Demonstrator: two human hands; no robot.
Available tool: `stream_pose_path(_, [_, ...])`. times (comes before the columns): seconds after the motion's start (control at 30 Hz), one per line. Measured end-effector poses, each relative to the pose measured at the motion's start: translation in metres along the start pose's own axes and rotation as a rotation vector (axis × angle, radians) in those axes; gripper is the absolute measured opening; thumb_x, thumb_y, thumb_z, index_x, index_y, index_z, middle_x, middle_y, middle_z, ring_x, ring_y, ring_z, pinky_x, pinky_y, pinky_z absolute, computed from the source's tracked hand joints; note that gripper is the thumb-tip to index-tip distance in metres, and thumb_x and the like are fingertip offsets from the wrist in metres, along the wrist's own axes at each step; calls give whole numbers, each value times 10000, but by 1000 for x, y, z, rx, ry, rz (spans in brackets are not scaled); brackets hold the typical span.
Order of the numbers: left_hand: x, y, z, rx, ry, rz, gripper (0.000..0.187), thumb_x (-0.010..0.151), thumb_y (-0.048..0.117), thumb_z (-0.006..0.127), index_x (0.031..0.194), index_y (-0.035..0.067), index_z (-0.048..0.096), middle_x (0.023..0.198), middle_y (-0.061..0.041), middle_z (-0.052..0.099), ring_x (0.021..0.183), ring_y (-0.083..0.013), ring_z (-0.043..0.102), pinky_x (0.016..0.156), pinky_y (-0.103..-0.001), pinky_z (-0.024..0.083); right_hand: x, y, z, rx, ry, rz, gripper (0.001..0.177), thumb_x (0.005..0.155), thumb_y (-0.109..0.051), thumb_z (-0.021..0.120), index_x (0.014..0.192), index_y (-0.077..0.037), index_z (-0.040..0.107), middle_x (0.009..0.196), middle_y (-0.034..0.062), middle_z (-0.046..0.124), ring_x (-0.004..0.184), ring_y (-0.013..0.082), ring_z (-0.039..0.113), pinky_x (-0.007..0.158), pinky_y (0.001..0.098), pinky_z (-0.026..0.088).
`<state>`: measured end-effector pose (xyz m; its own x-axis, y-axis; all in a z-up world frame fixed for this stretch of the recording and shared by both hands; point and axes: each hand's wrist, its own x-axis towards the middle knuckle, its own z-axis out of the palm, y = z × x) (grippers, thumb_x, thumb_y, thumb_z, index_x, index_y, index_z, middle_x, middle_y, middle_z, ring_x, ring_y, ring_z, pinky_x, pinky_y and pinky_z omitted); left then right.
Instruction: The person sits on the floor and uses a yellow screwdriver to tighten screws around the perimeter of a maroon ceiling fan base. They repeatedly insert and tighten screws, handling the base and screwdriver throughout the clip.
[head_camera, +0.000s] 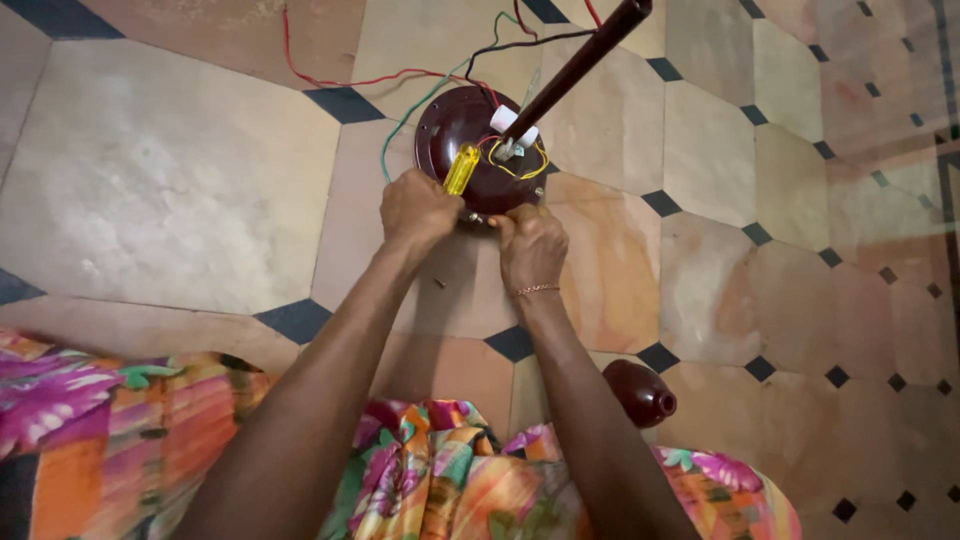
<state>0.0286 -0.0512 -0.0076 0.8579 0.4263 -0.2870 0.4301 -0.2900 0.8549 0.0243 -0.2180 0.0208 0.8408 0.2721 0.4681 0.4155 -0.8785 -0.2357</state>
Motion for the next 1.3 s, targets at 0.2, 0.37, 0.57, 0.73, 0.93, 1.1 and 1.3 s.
stream_pose_path(0.2, [-2, -2, 2, 7, 21, 26, 166, 678, 219, 776, 632, 64, 736, 712, -180, 727, 747, -350, 733, 753, -461, 570, 3, 3, -9, 43, -42, 29, 279, 791, -250, 874, 832, -7, 743, 822, 201, 712, 738, 384, 691, 671, 469, 534])
stream_pose_path(0.37, [1, -2, 2, 21, -12, 2, 207, 691, 247, 791, 633, 54, 740, 716, -183, 729, 740, -347, 736, 751, -455, 575, 14, 3, -28, 57, -151, 123, 233, 783, -209, 865, 899, -37, 759, 825, 174, 747, 723, 354, 714, 657, 455, 545])
stream_pose_path(0.57, [5, -3, 4, 4, 6, 3, 213, 684, 258, 802, 646, 59, 739, 721, -178, 732, 744, -344, 738, 746, -451, 576, 23, -7, -39, 176, -172, -226, 229, 785, -35, 778, 1010, -76, 767, 956, 121, 714, 878, 319, 679, 773, 425, 542])
stream_pose_path(0.73, [3, -6, 4, -45, 84, 42, 245, 655, 266, 836, 647, 50, 722, 717, -189, 725, 743, -353, 727, 734, -459, 571, 20, -20, -24, 123, -181, -348, 306, 735, 50, 741, 976, -130, 798, 958, 79, 713, 918, 307, 613, 805, 400, 529])
stream_pose_path(0.93, [2, -2, 1, -38, 16, -17, 225, 671, 264, 826, 632, 61, 736, 706, -174, 726, 720, -338, 730, 720, -452, 574, 17, -9, -16, 94, -92, -335, 197, 737, -68, 823, 928, -81, 772, 893, 84, 689, 885, 298, 606, 788, 408, 517])
stream_pose_path(1.1, [-1, 2, -1, -16, -6, -20, 227, 670, 246, 816, 607, 48, 722, 681, -168, 720, 705, -336, 726, 720, -453, 570, 14, -5, -10, 93, -27, -294, 171, 749, -131, 872, 859, -80, 751, 858, 80, 682, 859, 301, 601, 761, 411, 504])
stream_pose_path(1.3, [-2, 4, -2, -11, 25, 1, 191, 667, 228, 794, 589, 74, 711, 662, -165, 711, 695, -331, 729, 715, -442, 572, 8, -11, -10, 120, 15, -290, 152, 775, -91, 853, 829, -57, 714, 872, 96, 682, 877, 308, 610, 774, 431, 500])
